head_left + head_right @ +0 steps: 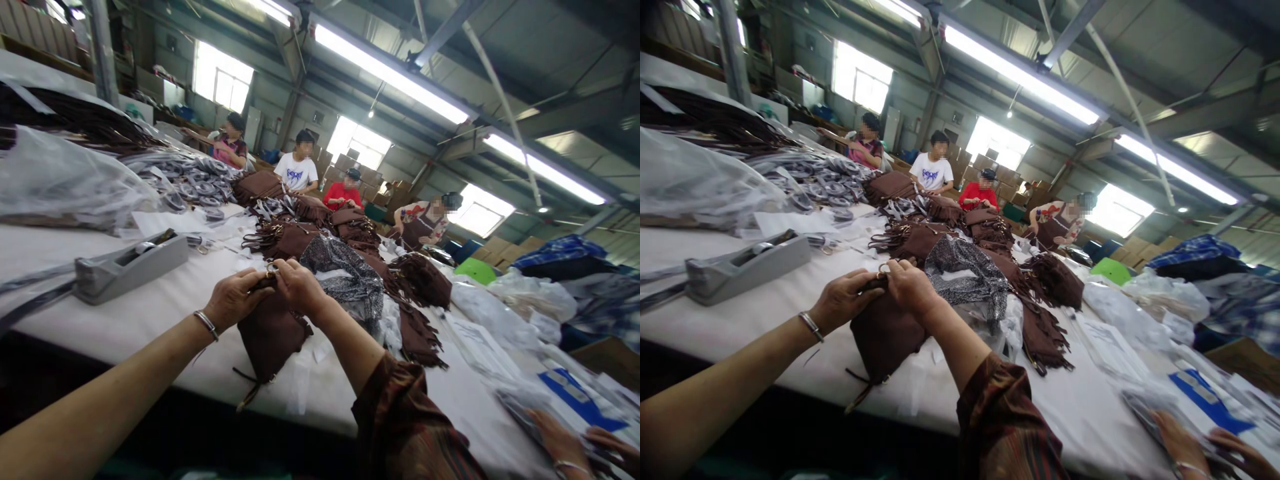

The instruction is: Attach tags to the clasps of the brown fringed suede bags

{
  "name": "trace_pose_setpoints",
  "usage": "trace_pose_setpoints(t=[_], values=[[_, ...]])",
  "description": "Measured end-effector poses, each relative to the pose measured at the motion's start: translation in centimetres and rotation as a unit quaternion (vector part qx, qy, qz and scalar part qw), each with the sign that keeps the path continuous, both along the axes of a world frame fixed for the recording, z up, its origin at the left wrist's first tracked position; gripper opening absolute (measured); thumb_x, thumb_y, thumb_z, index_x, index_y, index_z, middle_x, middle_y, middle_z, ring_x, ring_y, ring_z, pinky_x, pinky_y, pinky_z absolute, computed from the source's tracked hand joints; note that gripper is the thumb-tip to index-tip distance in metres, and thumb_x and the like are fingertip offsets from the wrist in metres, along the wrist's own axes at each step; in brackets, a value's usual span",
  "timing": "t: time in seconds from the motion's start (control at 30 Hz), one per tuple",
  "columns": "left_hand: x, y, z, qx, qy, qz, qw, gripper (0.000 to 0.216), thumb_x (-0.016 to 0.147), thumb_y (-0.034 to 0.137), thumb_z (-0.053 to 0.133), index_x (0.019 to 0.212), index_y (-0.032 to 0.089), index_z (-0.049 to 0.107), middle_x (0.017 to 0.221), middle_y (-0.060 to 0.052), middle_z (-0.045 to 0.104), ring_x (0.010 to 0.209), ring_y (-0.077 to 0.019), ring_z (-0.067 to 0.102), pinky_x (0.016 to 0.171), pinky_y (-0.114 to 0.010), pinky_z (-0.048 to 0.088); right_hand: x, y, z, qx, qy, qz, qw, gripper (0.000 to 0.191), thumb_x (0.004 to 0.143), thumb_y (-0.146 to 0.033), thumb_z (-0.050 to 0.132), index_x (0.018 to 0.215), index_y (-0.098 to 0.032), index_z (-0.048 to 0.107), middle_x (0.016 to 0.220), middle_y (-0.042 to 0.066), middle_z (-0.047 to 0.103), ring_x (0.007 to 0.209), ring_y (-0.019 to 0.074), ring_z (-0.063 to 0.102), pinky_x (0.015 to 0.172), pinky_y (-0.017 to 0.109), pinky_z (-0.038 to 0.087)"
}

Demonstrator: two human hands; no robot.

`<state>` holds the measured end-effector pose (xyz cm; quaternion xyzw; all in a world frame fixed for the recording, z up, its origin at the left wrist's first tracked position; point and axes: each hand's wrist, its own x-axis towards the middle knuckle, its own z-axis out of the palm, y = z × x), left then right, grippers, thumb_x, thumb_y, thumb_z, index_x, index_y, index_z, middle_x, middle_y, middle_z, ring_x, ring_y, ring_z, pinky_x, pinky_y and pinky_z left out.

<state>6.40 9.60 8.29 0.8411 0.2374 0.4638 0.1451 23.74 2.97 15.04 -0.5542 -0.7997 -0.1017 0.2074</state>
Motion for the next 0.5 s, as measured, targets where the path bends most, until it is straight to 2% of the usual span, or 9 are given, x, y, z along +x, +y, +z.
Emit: trace_pose_setpoints(t=[0.2, 0.33, 0.5], values=[[0.8, -0.8, 0.7, -0.041, -0.035, 0.013, 0.998, 0.030, 0.089, 0.042, 0.056, 0.106, 0.021, 0.069, 0.094, -0.005, 0.070, 0.086, -0.0185, 0.065, 0.079, -0.027, 0.049, 0.2, -0.4, 0.0, 0.015, 0.044, -0.002, 0.999, 0.019, 0.095, -0.023, 0.042, 0.109, -0.017, 0.053, 0.092, 0.006, 0.055, 0.084, 0.0172, 0.054, 0.078, 0.026, 0.045], [1.0, -1.2, 1.0, -0.034, -0.023, 0.009, 0.999, 0.027, 0.089, 0.040, 0.054, 0.099, 0.020, 0.069, 0.089, -0.005, 0.069, 0.081, -0.0175, 0.064, 0.076, -0.027, 0.049, -0.2, -0.6, -0.1, 0.021, 0.048, -0.023, 0.998, 0.017, 0.095, -0.023, 0.043, 0.104, -0.017, 0.055, 0.090, 0.006, 0.054, 0.081, 0.0174, 0.052, 0.076, 0.026, 0.045], [1.1, -1.4, 1.4, -0.015, 0.000, 0.002, 1.000, 0.024, 0.088, 0.037, 0.054, 0.096, 0.021, 0.070, 0.083, -0.005, 0.067, 0.075, -0.0165, 0.062, 0.072, -0.026, 0.048, -0.4, -0.7, 0.1, 0.016, 0.031, -0.035, 0.999, 0.020, 0.093, -0.023, 0.044, 0.108, -0.016, 0.057, 0.091, 0.007, 0.055, 0.077, 0.0177, 0.051, 0.072, 0.027, 0.046]])
